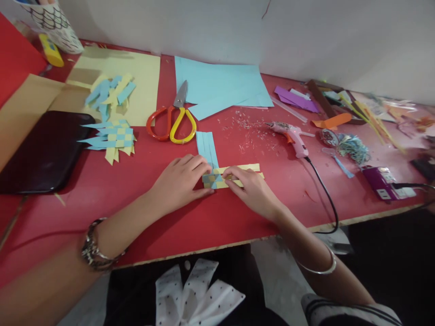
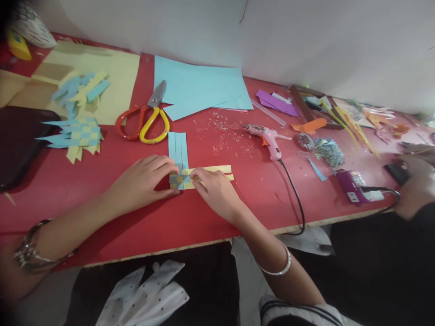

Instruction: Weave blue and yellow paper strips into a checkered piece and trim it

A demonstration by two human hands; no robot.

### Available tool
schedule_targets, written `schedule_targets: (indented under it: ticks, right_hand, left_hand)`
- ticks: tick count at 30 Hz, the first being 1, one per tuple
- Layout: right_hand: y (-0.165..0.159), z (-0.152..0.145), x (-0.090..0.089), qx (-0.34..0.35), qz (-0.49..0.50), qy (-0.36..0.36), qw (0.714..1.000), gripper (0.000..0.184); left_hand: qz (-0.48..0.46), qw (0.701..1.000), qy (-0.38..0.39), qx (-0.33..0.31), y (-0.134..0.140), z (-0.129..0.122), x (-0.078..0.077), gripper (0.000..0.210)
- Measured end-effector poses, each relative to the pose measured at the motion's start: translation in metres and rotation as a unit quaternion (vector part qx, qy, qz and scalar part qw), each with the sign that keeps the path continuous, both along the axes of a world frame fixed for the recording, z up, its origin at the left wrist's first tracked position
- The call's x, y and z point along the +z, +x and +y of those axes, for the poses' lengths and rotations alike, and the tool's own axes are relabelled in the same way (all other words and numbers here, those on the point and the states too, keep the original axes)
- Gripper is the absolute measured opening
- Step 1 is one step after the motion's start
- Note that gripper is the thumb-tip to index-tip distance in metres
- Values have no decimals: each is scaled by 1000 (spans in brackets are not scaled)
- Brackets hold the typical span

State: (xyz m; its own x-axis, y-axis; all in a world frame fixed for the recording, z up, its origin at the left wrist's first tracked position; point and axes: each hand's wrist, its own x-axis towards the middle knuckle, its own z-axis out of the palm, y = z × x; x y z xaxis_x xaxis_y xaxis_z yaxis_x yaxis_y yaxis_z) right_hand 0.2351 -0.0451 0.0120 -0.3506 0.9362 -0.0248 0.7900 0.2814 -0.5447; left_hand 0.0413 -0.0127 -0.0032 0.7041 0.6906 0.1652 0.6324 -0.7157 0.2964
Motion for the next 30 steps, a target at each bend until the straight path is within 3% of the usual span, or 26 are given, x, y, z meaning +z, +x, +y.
schedule_targets:
  ticks: [5, 11, 18, 23, 26, 30]
  right_hand:
    - [0, 1, 0, 10, -14, 10, 1000, 11]
    - [0, 1, -3, 26, -38, 25, 999, 12]
    - [0, -3, 0, 28, -70, 82, 994, 15]
    - [0, -9, 4, -16, -157, 134, 978, 20]
    - [-2, -11, 7, -36, -163, 104, 981, 16]
    - [-4, -8, 12, -48, -150, 30, 987, 16]
  left_hand:
    - [11, 999, 27, -20, -2, 1, 0, 25]
    - [49, 988, 142, -41, -2, -3, 5, 15]
    - [94, 966, 193, -142, 1, -20, 8, 29]
    - [125, 972, 190, -57, 16, -44, 9, 21]
    - [137, 968, 207, -20, 21, -55, 9, 28]
    - [124, 965, 229, -21, 19, -57, 6, 31]
